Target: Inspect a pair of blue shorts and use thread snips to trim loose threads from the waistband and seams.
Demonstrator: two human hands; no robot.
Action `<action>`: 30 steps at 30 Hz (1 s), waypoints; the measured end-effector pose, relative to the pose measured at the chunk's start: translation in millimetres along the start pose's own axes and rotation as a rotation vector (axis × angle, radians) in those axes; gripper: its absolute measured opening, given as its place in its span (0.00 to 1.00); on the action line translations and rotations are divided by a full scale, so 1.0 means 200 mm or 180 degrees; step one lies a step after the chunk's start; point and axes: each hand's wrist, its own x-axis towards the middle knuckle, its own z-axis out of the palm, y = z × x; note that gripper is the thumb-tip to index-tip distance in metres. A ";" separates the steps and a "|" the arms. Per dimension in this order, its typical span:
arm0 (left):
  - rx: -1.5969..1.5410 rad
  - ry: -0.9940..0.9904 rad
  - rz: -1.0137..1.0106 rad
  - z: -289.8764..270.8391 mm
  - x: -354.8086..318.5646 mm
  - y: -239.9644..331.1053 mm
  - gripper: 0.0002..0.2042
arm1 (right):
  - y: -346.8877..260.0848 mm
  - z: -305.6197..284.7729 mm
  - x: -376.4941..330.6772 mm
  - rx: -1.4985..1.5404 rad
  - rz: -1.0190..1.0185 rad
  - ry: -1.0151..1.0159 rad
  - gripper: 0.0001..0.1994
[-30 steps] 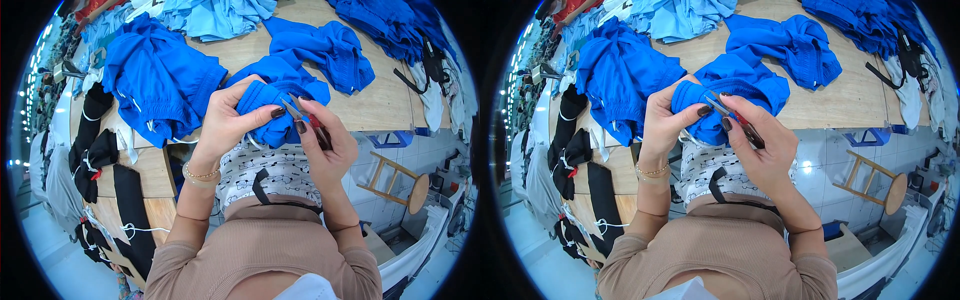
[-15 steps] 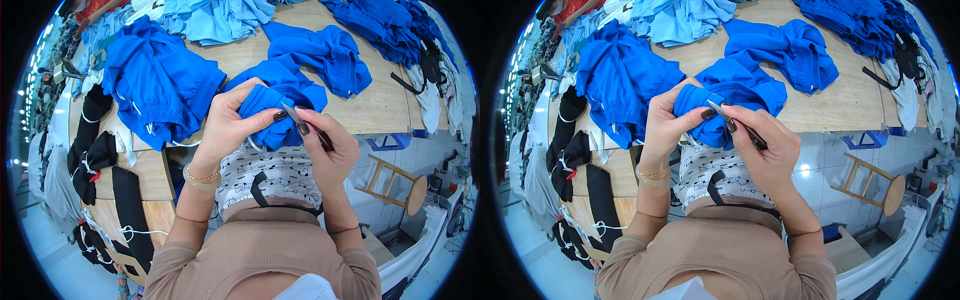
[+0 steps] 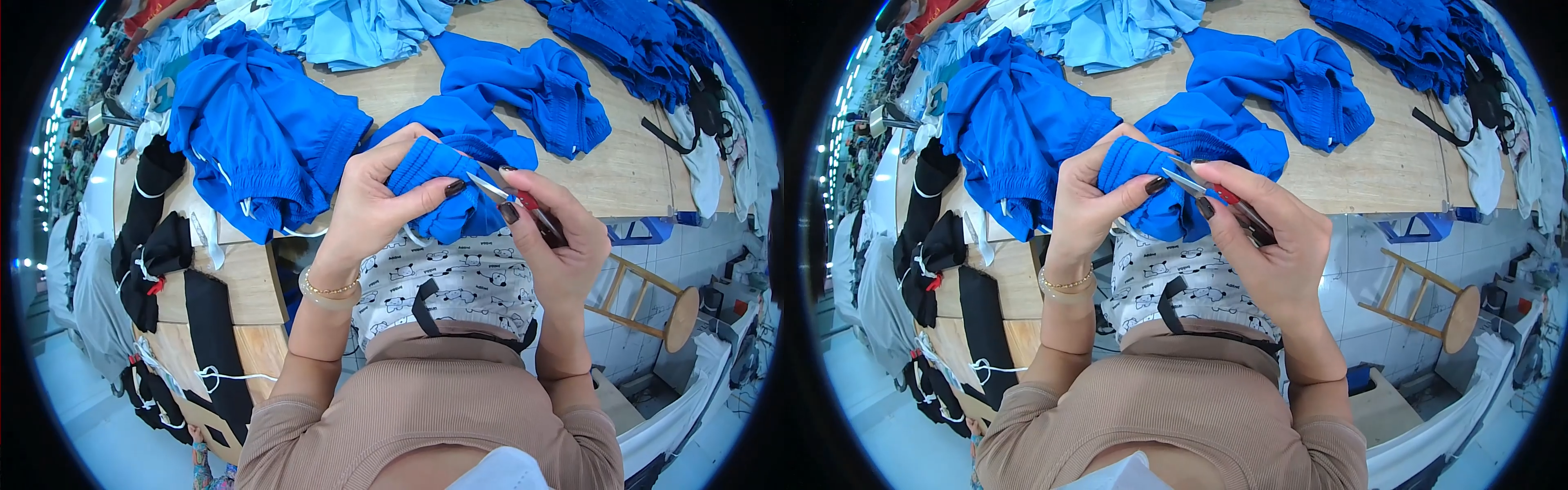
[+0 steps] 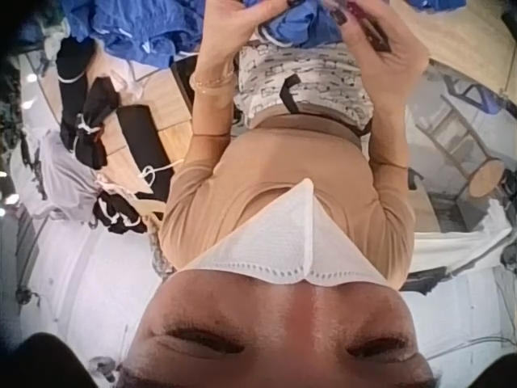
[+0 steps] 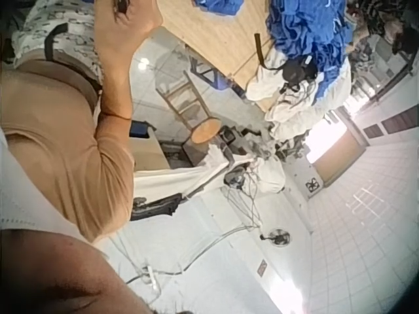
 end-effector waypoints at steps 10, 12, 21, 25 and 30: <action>0.0031 0.0016 0.0017 0.00 0.00 0.01 0.07 | 0.00 0.01 0.00 -0.0085 0.0061 -0.0064 0.15; -0.0082 0.0019 -0.0047 0.00 -0.01 0.00 0.06 | 0.01 0.02 0.00 -0.0041 0.0023 -0.0054 0.15; -0.0380 -0.0072 -0.0087 -0.01 0.00 -0.01 0.07 | 0.05 0.06 0.00 0.0024 -0.0540 0.0220 0.13; -0.0189 -0.0125 0.0079 0.00 0.01 0.00 0.07 | 0.05 0.07 -0.01 0.0448 -0.0248 0.0393 0.13; 0.0027 -0.0092 0.0038 0.02 0.00 -0.01 0.09 | -0.02 0.08 0.02 0.0226 -0.0593 0.0125 0.12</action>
